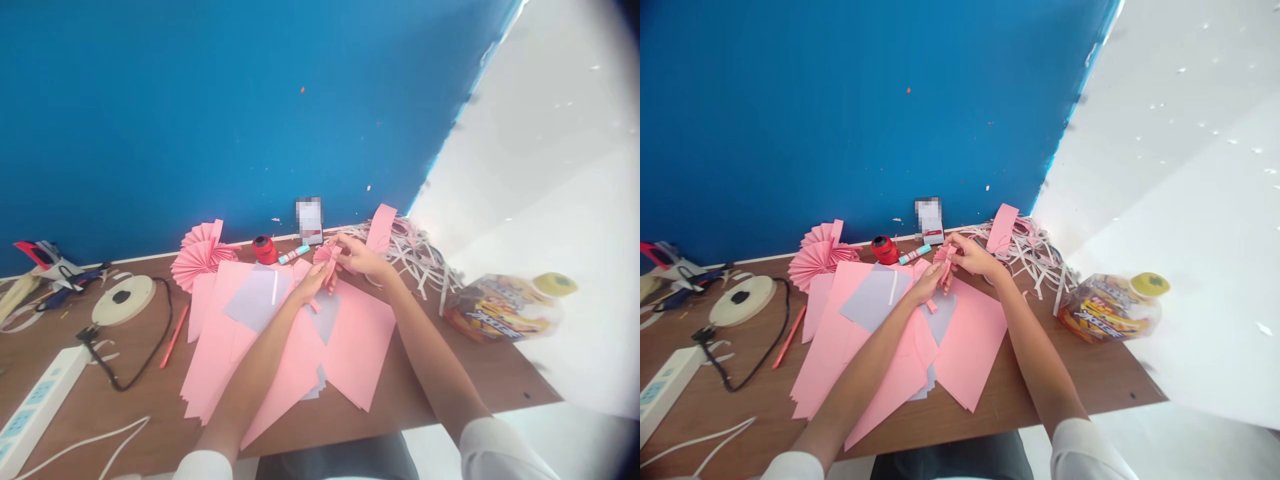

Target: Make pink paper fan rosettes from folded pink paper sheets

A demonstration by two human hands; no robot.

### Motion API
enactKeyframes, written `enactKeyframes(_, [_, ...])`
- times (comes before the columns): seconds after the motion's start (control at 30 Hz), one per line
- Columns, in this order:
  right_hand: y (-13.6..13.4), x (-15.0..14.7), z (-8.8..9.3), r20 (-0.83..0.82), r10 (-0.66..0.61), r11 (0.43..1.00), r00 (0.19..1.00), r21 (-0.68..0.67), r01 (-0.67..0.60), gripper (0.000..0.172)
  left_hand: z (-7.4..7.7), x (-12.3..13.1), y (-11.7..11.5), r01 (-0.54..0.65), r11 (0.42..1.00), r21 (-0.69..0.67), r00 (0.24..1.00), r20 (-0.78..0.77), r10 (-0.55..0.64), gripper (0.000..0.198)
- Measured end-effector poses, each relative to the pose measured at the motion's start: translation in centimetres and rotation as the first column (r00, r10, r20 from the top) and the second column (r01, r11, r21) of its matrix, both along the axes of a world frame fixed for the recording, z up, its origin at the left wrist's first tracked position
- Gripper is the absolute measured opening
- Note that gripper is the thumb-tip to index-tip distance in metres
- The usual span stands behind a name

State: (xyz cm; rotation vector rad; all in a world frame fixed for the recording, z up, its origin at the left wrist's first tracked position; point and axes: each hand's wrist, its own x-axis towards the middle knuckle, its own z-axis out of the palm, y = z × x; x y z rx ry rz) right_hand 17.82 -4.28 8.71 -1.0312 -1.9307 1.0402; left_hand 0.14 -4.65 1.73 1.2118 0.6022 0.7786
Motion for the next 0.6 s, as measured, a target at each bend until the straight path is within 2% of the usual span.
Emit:
enactKeyframes(0.27, [0.49,0.13,0.49,0.114,-0.031,0.992,0.993,0.128,0.016,0.024,0.08,0.25,0.03,-0.085,0.995,0.056,0.989,-0.116,0.091,0.047])
enactKeyframes(0.6, [0.29,-0.07,0.91,0.214,-0.071,0.982,0.974,0.189,0.03,0.034,-0.28,0.27,0.2,-0.015,0.996,0.089,0.993,-0.111,0.025,0.049])
